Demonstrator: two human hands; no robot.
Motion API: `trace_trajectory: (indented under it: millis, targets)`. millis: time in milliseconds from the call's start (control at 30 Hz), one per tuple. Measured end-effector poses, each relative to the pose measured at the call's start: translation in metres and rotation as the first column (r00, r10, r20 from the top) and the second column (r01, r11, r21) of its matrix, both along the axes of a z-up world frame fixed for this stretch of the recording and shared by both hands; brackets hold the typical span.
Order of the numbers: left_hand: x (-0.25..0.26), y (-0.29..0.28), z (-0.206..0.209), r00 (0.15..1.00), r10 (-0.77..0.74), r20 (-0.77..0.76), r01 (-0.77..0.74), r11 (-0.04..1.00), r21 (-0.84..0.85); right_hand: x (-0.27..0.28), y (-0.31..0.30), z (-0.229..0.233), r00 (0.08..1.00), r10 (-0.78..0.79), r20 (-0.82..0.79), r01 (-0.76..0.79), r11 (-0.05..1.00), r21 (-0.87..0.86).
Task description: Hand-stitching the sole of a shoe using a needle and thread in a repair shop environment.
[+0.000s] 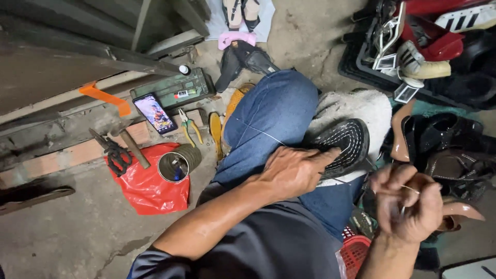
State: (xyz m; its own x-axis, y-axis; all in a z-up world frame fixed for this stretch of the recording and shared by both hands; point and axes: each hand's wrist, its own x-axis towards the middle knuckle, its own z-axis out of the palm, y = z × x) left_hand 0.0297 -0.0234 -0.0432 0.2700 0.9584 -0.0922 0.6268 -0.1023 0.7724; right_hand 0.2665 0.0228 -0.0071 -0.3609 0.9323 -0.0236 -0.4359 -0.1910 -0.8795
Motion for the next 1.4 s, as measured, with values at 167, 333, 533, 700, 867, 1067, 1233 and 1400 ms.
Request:
trace_trajectory:
  millis: [167,333,533,700,867,1067,1233,1400]
  targets:
    - [-0.002,0.001,0.001,1.0,-0.005,0.013,0.005,1.0,-0.002,-0.015,0.003,0.006,0.832,-0.041,0.553,-0.055,0.986,0.156]
    - [-0.003,-0.001,0.0,0.998,0.054,0.039,-0.056,0.996,0.072,-0.039,-0.003,0.014,0.295,-0.043,0.954,-0.289,0.948,0.132]
    - [-0.003,0.004,0.004,0.999,0.029,0.033,-0.032,0.997,0.077,-0.039,-0.019,-0.005,0.31,-0.274,0.91,-0.312,0.875,0.37]
    - [-0.001,0.002,-0.002,0.998,0.047,0.053,-0.052,0.994,0.098,-0.04,-0.034,-0.014,0.156,-0.317,0.935,-0.301,0.886,0.351]
    - [-0.007,-0.002,0.012,0.984,0.12,0.13,-0.135,0.984,0.114,-0.054,-0.035,-0.008,0.059,-0.317,0.947,-0.292,0.901,0.32]
    - [-0.04,-0.011,0.027,0.929,0.208,0.307,-0.238,0.969,0.065,-0.047,-0.019,0.016,0.262,-0.323,0.91,-0.112,0.926,0.361]
    - [-0.053,-0.02,0.038,0.934,0.21,0.29,-0.246,0.965,0.093,-0.032,-0.009,0.016,0.371,-0.14,0.918,0.087,0.99,0.116]
    - [-0.048,-0.01,0.058,0.952,0.123,0.281,-0.178,0.967,0.181,-0.007,-0.016,-0.022,0.423,-0.1,0.901,0.051,0.995,0.086]
